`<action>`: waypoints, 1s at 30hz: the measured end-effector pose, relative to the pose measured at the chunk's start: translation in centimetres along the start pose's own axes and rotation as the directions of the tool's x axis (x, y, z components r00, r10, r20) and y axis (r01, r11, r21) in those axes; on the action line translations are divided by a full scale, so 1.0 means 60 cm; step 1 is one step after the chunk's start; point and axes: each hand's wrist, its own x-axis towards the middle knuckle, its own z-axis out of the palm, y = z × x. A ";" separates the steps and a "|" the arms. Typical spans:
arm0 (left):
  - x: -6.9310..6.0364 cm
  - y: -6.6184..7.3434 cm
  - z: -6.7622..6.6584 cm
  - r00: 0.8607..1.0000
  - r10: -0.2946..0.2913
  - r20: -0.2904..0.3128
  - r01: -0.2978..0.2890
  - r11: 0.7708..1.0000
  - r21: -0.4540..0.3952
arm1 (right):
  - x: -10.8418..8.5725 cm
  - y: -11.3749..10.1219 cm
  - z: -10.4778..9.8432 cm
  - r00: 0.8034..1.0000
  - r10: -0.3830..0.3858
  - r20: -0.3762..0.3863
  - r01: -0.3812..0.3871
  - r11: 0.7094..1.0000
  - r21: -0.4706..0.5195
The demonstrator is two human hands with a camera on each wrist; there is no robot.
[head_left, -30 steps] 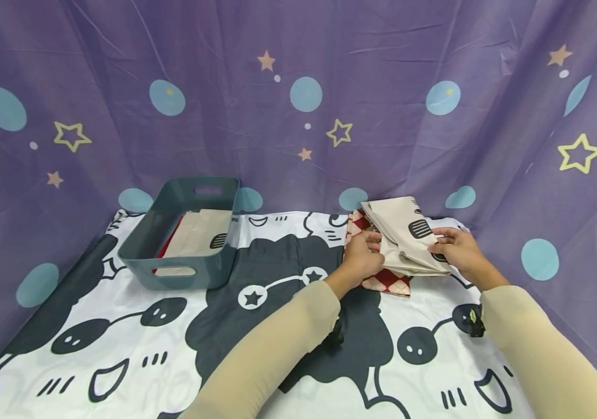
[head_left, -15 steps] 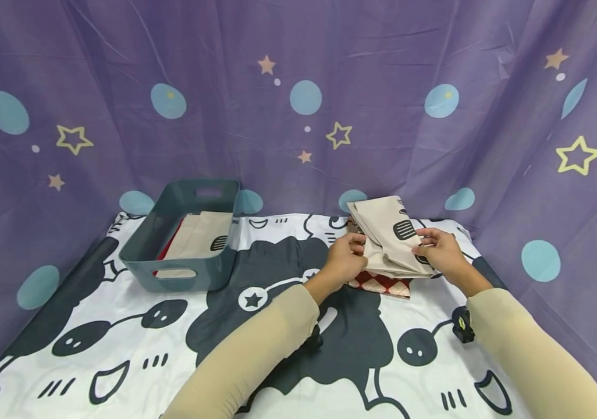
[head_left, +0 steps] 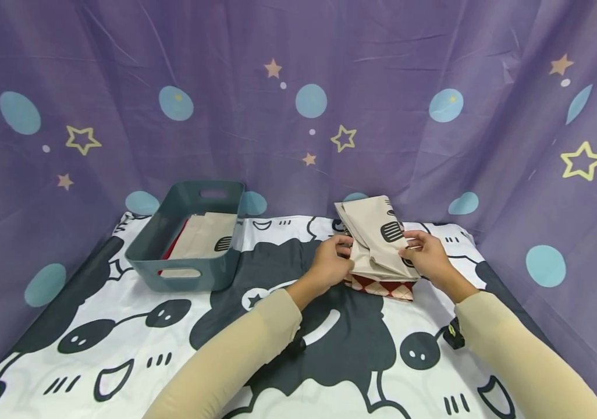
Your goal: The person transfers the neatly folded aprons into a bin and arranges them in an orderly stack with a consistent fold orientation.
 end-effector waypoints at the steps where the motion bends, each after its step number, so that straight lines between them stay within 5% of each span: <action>1: -0.002 -0.001 -0.003 1.000 0.002 -0.003 -0.002 1.000 0.002 | -0.001 -0.001 0.004 1.000 0.002 0.001 -0.002 1.000 -0.002; 30: -0.037 -0.005 -0.101 1.000 0.024 -0.003 -0.024 1.000 0.010 | -0.003 -0.053 0.084 0.997 -0.074 0.001 0.074 0.997 0.025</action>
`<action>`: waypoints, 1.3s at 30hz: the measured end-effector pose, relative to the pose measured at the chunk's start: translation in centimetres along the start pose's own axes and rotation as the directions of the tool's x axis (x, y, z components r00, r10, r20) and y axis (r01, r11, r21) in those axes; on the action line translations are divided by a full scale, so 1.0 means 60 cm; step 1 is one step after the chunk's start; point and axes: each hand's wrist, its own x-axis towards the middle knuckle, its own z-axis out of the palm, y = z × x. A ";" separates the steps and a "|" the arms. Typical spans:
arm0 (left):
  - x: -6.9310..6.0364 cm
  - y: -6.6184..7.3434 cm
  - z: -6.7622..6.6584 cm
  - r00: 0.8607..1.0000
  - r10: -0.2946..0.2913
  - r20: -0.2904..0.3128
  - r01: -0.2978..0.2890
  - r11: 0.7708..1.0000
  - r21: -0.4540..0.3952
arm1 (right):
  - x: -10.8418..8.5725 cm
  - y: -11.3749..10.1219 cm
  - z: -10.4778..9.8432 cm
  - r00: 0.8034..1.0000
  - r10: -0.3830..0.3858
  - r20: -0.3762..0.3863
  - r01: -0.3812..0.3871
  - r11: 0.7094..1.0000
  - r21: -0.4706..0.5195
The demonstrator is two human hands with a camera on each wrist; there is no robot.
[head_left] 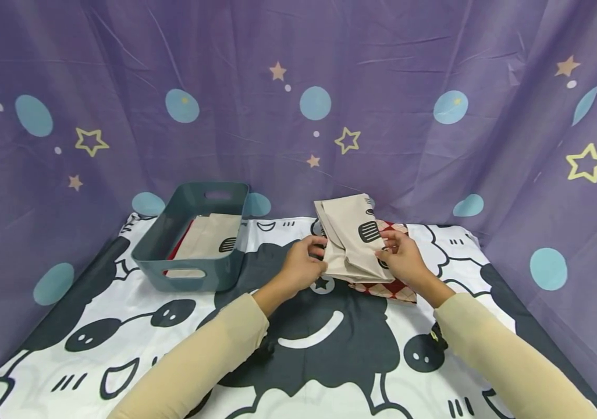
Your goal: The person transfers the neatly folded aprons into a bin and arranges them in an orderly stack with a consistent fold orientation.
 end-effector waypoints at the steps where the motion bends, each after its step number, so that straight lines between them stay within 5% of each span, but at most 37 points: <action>1: -0.001 0.000 -0.003 1.000 -0.003 0.001 0.003 1.000 0.001 | -0.001 -0.003 0.002 1.000 0.002 0.004 -0.002 1.000 0.007; 11: -0.012 0.000 -0.024 1.000 0.000 -0.008 0.000 1.000 -0.028 | -0.004 -0.018 0.022 1.000 -0.015 0.015 0.014 0.998 0.056; 39: -0.042 0.002 -0.087 0.996 0.007 -0.090 -0.002 0.998 0.059 | -0.001 -0.057 0.079 0.999 -0.046 0.013 0.045 0.993 0.111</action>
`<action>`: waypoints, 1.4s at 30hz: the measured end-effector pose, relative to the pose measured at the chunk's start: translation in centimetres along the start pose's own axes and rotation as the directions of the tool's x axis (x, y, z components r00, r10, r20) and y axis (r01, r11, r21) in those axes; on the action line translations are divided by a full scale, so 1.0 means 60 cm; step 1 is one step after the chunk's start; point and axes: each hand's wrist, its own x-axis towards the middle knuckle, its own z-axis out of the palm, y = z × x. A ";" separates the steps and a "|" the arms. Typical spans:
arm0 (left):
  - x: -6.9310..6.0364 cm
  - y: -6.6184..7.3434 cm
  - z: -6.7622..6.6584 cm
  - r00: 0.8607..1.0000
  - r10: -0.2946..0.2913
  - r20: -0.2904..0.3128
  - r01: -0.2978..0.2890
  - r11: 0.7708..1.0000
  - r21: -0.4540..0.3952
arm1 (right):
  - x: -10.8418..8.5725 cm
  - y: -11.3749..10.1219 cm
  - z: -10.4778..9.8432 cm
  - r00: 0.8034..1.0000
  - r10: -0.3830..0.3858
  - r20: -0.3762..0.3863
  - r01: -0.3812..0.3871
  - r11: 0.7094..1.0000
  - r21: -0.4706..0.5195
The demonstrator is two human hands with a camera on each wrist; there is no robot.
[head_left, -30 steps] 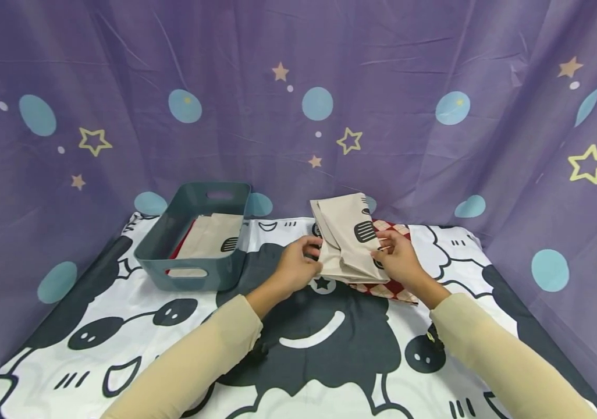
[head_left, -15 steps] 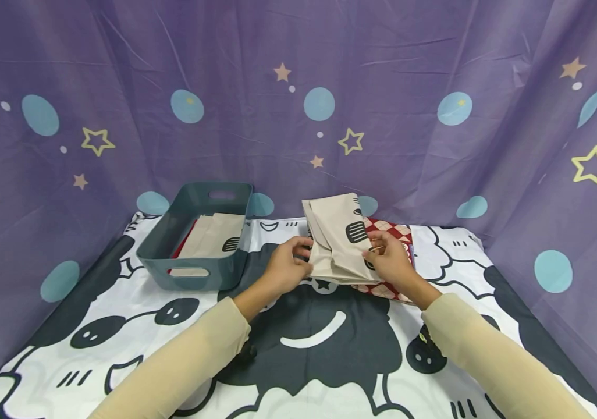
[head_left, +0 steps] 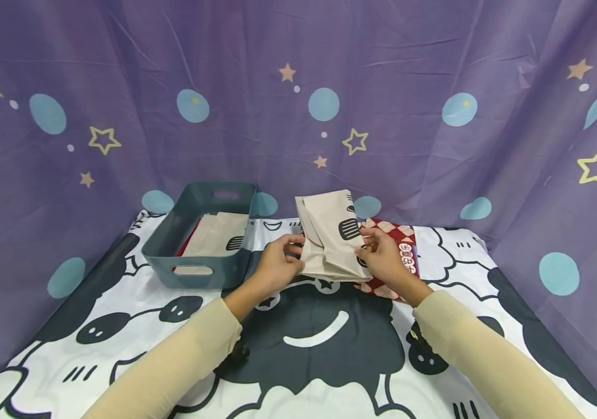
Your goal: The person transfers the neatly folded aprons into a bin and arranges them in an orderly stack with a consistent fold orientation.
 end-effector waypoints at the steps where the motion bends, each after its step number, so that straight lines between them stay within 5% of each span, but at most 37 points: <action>1: 0.000 -0.001 -0.001 1.000 0.000 -0.001 0.000 1.000 -0.002 | 0.001 -0.001 0.001 1.000 -0.001 -0.002 0.001 1.000 -0.008; 19: 0.008 0.016 -0.032 1.000 -0.014 0.008 0.014 1.000 0.011 | 0.014 -0.033 0.010 1.000 0.005 0.020 -0.005 1.000 -0.011; 42: 0.014 0.048 -0.087 0.998 0.068 -0.004 -0.068 0.998 0.007 | 0.034 -0.092 0.025 0.999 -0.029 0.031 0.027 0.998 0.049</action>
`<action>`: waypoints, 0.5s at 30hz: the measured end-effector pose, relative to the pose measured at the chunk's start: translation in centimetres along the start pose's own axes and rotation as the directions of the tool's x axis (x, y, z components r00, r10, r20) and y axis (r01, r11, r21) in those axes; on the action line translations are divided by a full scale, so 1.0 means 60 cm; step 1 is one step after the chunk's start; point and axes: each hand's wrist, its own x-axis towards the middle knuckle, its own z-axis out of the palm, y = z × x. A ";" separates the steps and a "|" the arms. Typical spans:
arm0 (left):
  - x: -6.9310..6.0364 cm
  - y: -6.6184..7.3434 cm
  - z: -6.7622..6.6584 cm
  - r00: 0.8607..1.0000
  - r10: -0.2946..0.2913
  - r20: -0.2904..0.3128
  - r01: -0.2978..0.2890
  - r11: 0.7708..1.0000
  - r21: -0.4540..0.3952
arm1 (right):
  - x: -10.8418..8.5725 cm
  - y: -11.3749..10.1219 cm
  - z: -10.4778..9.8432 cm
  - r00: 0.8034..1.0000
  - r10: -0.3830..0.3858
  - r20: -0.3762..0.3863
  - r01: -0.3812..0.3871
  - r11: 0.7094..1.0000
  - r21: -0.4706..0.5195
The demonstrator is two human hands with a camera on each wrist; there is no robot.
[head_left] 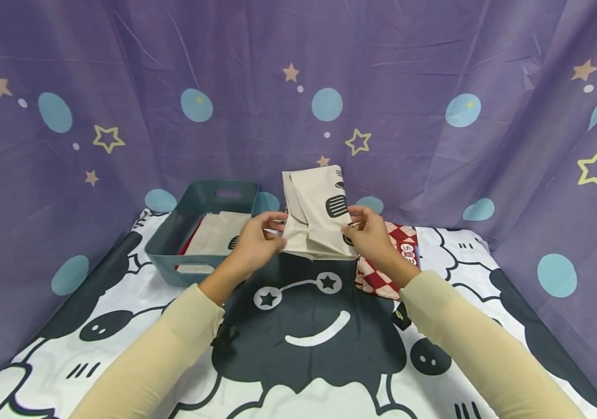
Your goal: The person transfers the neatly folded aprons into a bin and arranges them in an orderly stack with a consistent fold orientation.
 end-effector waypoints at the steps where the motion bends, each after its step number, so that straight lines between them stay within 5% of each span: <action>1: -0.001 0.002 -0.004 1.000 0.003 0.000 -0.003 1.000 0.004 | 0.001 -0.003 0.001 1.000 0.000 0.000 0.000 1.000 -0.001; 15: -0.004 0.016 -0.052 1.000 0.014 0.003 -0.014 1.000 0.015 | 0.015 -0.034 0.032 1.000 -0.014 -0.002 0.014 0.999 0.050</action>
